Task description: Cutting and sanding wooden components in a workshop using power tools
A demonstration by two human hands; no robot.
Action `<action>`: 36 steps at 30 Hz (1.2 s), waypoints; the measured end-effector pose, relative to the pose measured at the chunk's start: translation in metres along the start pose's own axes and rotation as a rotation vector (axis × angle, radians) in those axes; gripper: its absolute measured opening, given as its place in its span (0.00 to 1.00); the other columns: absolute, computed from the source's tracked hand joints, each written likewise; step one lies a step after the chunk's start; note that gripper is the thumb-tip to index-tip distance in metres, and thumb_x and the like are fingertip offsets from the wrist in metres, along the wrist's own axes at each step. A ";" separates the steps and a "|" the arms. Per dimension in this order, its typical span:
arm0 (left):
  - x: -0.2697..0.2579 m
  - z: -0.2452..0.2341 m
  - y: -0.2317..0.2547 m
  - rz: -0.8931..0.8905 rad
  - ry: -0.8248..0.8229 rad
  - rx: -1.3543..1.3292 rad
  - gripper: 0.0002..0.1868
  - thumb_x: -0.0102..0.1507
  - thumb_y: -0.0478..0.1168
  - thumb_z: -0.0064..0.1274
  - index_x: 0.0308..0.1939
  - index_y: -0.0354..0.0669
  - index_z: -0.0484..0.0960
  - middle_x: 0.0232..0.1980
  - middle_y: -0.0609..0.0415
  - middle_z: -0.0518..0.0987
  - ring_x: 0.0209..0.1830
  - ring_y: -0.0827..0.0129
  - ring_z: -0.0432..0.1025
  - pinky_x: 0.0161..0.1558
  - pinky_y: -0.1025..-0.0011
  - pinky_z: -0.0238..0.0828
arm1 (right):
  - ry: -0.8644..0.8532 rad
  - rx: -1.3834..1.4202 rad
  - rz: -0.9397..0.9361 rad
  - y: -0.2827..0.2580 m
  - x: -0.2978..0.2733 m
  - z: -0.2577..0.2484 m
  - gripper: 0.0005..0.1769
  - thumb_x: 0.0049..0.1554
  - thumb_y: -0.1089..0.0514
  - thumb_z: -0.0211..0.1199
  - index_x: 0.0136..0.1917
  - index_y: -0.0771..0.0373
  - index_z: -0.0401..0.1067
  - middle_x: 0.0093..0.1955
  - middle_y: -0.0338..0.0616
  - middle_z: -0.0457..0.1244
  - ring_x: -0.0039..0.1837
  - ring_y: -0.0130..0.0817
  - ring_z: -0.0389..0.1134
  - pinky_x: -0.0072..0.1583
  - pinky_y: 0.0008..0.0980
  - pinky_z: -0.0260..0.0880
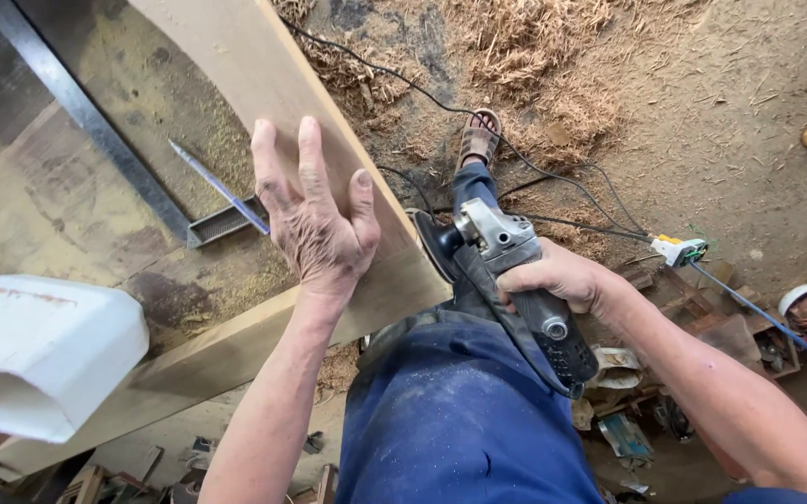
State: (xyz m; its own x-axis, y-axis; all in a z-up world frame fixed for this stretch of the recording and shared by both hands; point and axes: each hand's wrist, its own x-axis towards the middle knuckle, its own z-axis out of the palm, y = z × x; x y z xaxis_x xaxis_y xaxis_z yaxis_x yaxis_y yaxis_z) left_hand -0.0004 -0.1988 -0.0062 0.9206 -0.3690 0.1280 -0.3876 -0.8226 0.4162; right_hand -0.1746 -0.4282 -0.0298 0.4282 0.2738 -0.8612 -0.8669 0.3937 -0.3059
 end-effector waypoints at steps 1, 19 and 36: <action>-0.002 0.003 -0.002 -0.002 0.005 0.008 0.32 0.73 0.52 0.51 0.80 0.54 0.62 0.79 0.36 0.50 0.78 0.33 0.55 0.68 0.38 0.68 | 0.012 0.002 -0.003 0.010 -0.001 -0.005 0.06 0.40 0.69 0.70 0.27 0.76 0.76 0.23 0.59 0.65 0.28 0.44 0.72 0.35 0.43 0.77; -0.005 -0.006 0.013 -0.070 -0.067 0.016 0.28 0.79 0.52 0.45 0.80 0.50 0.60 0.83 0.37 0.48 0.87 0.40 0.52 0.87 0.48 0.57 | 0.037 0.117 0.198 0.030 -0.018 -0.009 0.06 0.40 0.72 0.63 0.34 0.76 0.72 0.28 0.59 0.66 0.28 0.44 0.66 0.34 0.39 0.71; -0.007 -0.003 0.008 -0.069 -0.085 0.024 0.30 0.78 0.50 0.50 0.82 0.52 0.59 0.84 0.39 0.45 0.88 0.43 0.50 0.88 0.48 0.57 | 0.025 0.125 0.181 0.013 -0.015 -0.006 0.09 0.42 0.69 0.66 0.39 0.74 0.70 0.30 0.60 0.65 0.30 0.45 0.67 0.36 0.42 0.73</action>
State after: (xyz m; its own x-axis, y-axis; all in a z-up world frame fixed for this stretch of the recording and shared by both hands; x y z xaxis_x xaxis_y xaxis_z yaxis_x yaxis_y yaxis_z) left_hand -0.0101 -0.2015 -0.0009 0.9381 -0.3456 0.0229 -0.3255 -0.8569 0.3996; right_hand -0.1940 -0.4320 -0.0237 0.2606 0.3284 -0.9079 -0.8898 0.4466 -0.0939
